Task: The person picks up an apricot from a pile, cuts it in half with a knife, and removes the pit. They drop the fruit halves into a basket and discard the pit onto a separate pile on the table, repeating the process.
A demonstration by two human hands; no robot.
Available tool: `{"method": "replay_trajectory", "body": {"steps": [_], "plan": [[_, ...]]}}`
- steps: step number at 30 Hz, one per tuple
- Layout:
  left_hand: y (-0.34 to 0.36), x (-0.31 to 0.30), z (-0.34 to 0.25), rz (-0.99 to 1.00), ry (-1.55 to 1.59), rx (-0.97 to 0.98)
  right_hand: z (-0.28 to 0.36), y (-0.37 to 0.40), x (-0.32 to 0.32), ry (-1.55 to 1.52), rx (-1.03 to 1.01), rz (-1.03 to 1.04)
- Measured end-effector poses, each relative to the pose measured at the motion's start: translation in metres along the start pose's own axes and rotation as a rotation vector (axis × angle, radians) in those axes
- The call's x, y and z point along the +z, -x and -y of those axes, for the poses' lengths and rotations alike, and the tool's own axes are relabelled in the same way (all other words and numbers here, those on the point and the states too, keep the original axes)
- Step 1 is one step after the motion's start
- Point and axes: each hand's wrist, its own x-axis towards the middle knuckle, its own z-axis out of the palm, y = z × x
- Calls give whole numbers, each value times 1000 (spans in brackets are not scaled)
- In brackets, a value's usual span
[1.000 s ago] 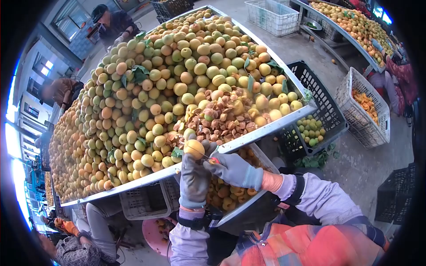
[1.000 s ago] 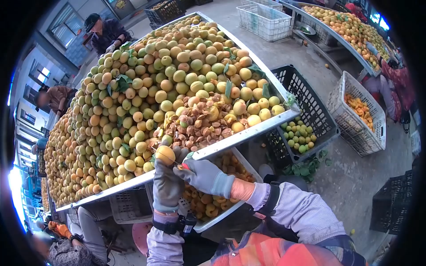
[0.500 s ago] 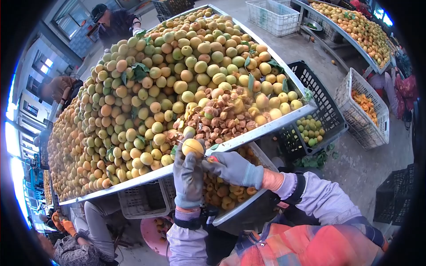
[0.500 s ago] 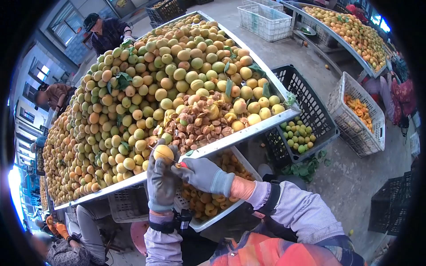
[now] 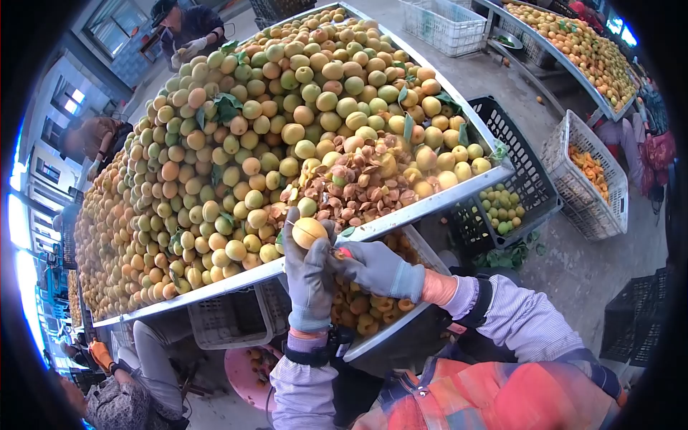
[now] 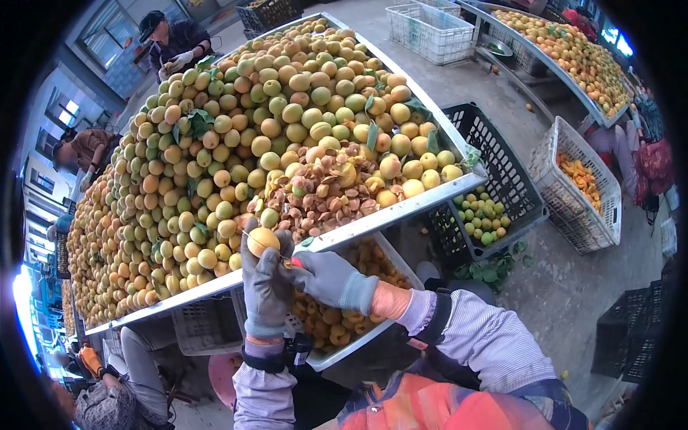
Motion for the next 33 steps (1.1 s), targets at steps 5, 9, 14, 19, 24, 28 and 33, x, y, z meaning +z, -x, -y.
{"method": "replay_trajectory", "body": {"steps": [5, 9, 14, 19, 24, 28, 33], "plan": [[-3, -14, 4, 47, -166, -11, 5, -2, -2, -74, 138, 41], [-5, -16, 10, 63, -70, -123, -9, -3, 0, 52, -14, -2], [-7, -18, 16, 43, 123, -189, -3, -4, -1, 138, 35, 17], [-4, -12, 4, 29, 93, -207, -1, 0, -3, 129, -57, -36], [-7, -21, 14, -31, -290, -139, -25, -2, -4, 33, -49, -14], [-10, -10, 7, -112, -284, -50, -20, -3, -6, 108, -80, -95], [-17, -12, 31, -92, -92, -43, -24, 1, -6, 163, -90, -99]]}}
